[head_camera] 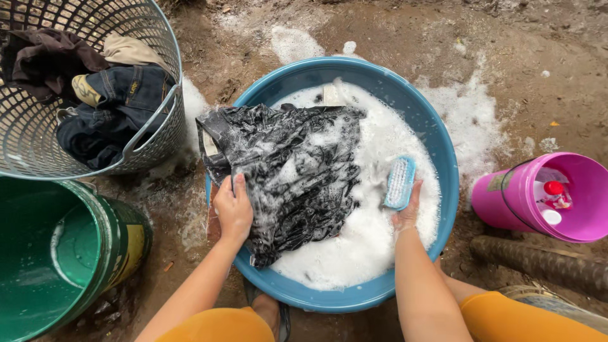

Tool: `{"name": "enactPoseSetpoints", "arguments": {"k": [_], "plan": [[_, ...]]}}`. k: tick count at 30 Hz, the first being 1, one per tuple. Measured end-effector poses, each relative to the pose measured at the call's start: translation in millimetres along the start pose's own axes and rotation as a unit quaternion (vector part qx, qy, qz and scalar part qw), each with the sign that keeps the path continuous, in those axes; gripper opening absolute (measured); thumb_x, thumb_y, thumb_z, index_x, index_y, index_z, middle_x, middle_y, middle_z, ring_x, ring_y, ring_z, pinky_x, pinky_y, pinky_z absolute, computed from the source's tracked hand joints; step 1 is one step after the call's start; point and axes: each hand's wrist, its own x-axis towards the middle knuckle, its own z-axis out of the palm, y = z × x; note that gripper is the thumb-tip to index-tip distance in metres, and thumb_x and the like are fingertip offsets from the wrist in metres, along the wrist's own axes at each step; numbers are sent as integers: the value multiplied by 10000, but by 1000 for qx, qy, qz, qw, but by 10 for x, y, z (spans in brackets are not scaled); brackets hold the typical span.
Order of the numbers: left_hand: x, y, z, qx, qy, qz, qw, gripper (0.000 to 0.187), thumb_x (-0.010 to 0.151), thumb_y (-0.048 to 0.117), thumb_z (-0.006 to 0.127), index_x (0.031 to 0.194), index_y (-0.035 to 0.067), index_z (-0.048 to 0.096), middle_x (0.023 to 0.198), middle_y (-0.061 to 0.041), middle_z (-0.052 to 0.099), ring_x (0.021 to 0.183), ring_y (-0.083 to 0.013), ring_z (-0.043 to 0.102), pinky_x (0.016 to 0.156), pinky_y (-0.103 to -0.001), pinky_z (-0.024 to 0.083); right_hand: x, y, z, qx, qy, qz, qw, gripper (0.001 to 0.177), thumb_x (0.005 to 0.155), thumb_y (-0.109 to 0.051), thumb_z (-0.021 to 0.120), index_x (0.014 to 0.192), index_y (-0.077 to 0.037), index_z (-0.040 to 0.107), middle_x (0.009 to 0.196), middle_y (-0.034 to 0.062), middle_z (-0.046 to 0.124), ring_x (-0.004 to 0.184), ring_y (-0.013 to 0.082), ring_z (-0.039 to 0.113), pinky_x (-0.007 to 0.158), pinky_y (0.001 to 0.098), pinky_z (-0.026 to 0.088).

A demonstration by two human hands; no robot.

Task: The person is washing dark clothes by hand in a basin of soapy water, using a wooden board as a scrubbing surface and a blue brush.

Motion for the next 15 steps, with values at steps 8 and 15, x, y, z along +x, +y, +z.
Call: {"name": "enactPoseSetpoints", "arguments": {"k": [8, 15], "plan": [[2, -234, -34, -48, 43, -49, 997, 338, 1093, 264, 532, 845, 34, 539, 721, -36, 464, 698, -135, 428, 637, -332, 382, -700, 732, 2094, -470, -110, -193, 854, 372, 1049, -436, 572, 1337, -201, 547, 1239, 62, 643, 1096, 235, 662, 876, 369, 569], [-32, -265, -493, -57, 37, 36, 997, 293, 1092, 246, 541, 886, 42, 578, 793, -73, 565, 786, -136, 529, 735, -339, 452, -554, 540, 2437, -635, -232, -419, 605, 224, 1124, -361, 516, 1225, -378, 715, 1209, 235, 606, 1000, 304, 664, 573, 249, 618]]}}
